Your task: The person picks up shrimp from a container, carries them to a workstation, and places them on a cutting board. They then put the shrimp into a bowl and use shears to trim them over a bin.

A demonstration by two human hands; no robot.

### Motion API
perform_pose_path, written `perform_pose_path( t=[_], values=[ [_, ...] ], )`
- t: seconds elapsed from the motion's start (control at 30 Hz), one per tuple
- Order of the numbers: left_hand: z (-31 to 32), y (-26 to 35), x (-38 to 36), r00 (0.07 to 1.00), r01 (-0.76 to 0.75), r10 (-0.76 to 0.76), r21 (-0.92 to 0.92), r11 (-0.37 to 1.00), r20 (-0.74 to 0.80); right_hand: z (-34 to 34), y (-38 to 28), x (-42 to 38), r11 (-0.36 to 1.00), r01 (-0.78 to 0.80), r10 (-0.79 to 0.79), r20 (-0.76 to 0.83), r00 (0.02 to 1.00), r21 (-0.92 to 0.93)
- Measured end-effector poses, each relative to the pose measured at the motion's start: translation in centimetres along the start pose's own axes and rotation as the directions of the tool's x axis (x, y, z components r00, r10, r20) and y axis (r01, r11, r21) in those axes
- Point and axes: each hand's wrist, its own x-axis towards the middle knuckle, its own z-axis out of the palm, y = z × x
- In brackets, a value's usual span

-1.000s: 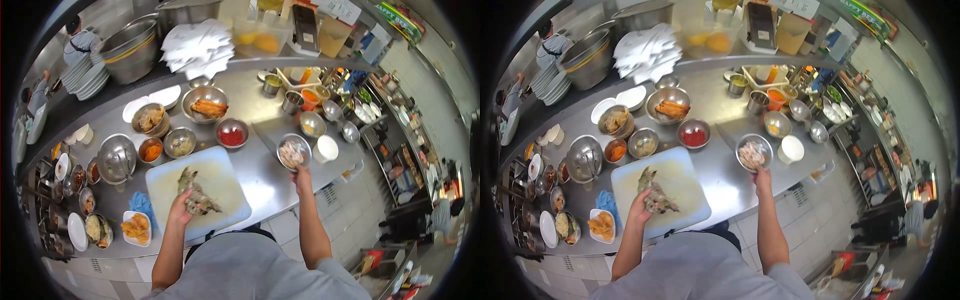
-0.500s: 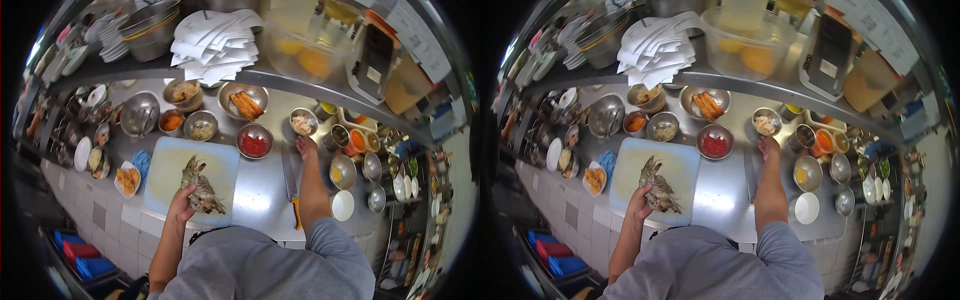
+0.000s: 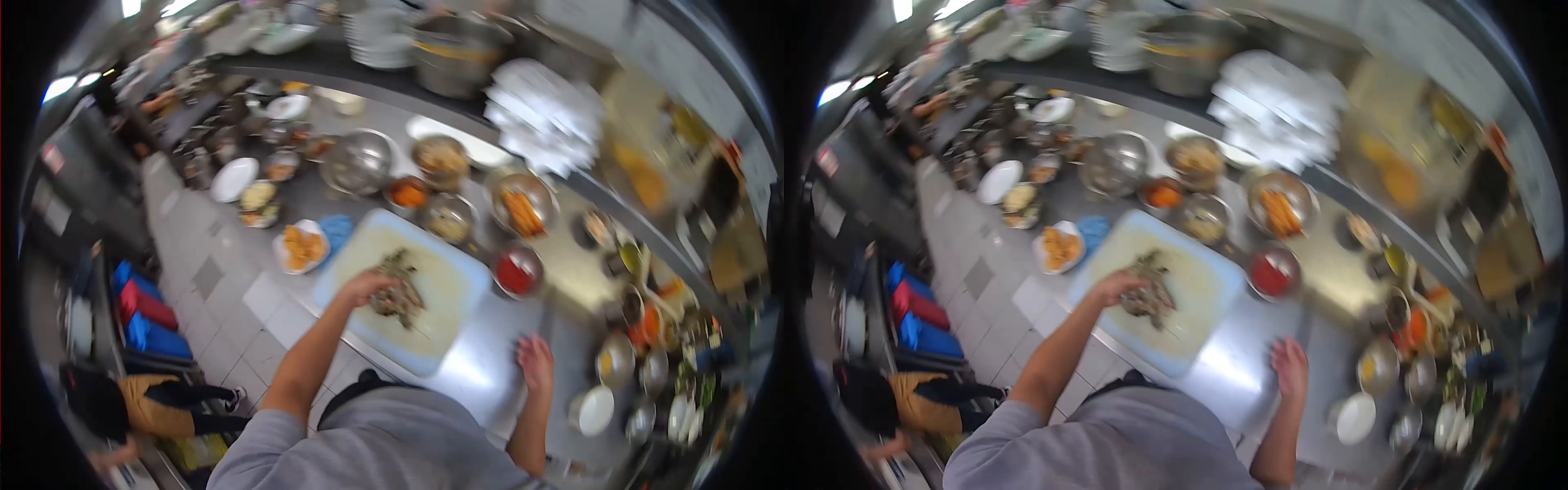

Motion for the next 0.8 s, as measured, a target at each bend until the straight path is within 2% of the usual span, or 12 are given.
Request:
perform_pose_path(
  t=[0.07,0.13,0.23,0.3,0.43,0.53,0.6,0.63,0.67,0.7,0.73,0.8],
  values=[
    [-2.0,-0.5,1.3,0.992,-0.068,0.091,0.225,0.972,-0.091,1.1,0.5,-0.8,0.996,-0.02,0.023,0.04,0.999,-0.084],
    [-2.7,-1.1,3.0,0.94,-0.013,0.235,0.661,0.75,-0.248,2.6,0.4,-1.3,0.993,-0.014,0.024,0.085,0.996,-0.115],
    [1.4,3.7,0.2,0.958,0.058,0.205,0.84,0.539,-0.198,5.3,-0.1,-2.5,0.973,0.03,-0.017,0.062,0.998,-0.228],
    [1.4,4.6,-0.5,0.955,0.023,0.288,0.988,0.151,-0.066,7.1,-0.2,-2.2,0.953,0.085,-0.068,0.069,0.995,-0.29],
    [-1.8,12.5,-5.6,0.875,-0.231,0.467,0.956,0.182,0.123,12.8,-0.8,-3.7,0.912,0.18,-0.169,0.06,0.984,-0.369],
    [-9.8,20.9,-10.1,0.739,-0.289,0.673,0.901,0.323,-0.004,18.1,-0.1,-4.5,0.901,0.229,-0.227,0.05,0.973,-0.37],
    [-17.8,27.2,-13.6,0.685,-0.17,0.703,0.897,0.408,-0.19,21.7,1.5,-4.3,0.874,0.275,-0.301,-0.003,0.953,-0.4],
    [-29.2,32.4,-14.8,0.593,-0.216,0.752,0.843,0.493,-0.287,26.3,3.1,-4.1,0.869,0.295,-0.333,-0.029,0.943,-0.396],
    [-34.3,35.5,-16.5,0.493,-0.107,0.82,0.915,0.388,-0.291,28.7,4.0,-4.3,0.869,0.295,-0.329,-0.018,0.944,-0.397],
    [-39.2,39.2,-17.9,0.521,-0.124,0.754,0.839,0.53,-0.399,31.2,4.6,-4.3,0.868,0.295,-0.322,-0.001,0.947,-0.399],
    [-43.5,42.4,-18.4,0.311,-0.162,0.889,0.903,0.399,-0.337,33.7,5.0,-4.2,0.865,0.305,-0.332,0.001,0.943,-0.399],
    [-52.4,50.9,-18.7,0.202,-0.037,0.936,0.953,0.302,-0.288,38.0,5.8,-4.0,0.849,0.279,-0.282,0.061,0.958,-0.448]
  ],
)
